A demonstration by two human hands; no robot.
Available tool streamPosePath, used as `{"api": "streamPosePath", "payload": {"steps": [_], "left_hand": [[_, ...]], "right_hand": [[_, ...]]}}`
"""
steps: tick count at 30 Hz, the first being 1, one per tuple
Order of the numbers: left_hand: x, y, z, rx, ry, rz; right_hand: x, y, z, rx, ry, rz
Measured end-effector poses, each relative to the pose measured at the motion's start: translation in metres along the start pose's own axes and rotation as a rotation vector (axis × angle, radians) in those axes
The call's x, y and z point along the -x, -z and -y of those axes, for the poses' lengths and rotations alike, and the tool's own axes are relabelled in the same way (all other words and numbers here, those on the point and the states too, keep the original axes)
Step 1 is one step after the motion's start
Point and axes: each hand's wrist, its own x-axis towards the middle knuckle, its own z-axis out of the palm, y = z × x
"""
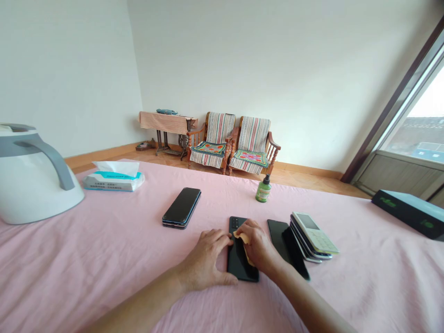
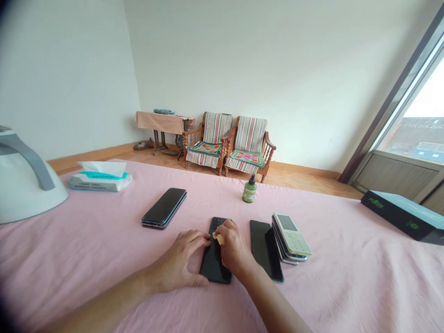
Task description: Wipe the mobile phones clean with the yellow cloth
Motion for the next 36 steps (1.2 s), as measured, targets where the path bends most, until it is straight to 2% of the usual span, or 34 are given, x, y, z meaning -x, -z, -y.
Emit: {"api": "streamPosePath", "payload": {"steps": [6, 13, 21, 28, 36], "left_hand": [[0.001, 0.0, 0.0, -0.023, -0.024, -0.013], [0.001, 0.0, -0.001, -0.068, -0.036, -0.019], [0.0, -0.002, 0.0, -0.087, -0.022, -0.029], [-0.002, -0.001, 0.0, -0.067, -0.011, -0.023], [-0.001, -0.001, -0.001, -0.059, -0.016, -0.028]], "right_hand": [[-0.019, -0.008, 0.005, 0.046, -0.035, 0.016], [-0.012, -0.001, -0.003, 0.066, -0.098, -0.004], [-0.01, 0.003, -0.009, 0.038, -0.084, -0.004], [-0.016, -0.006, 0.001, 0.008, -0.061, -0.023], [-0.016, -0.005, -0.01, -0.001, -0.047, -0.017]]}}
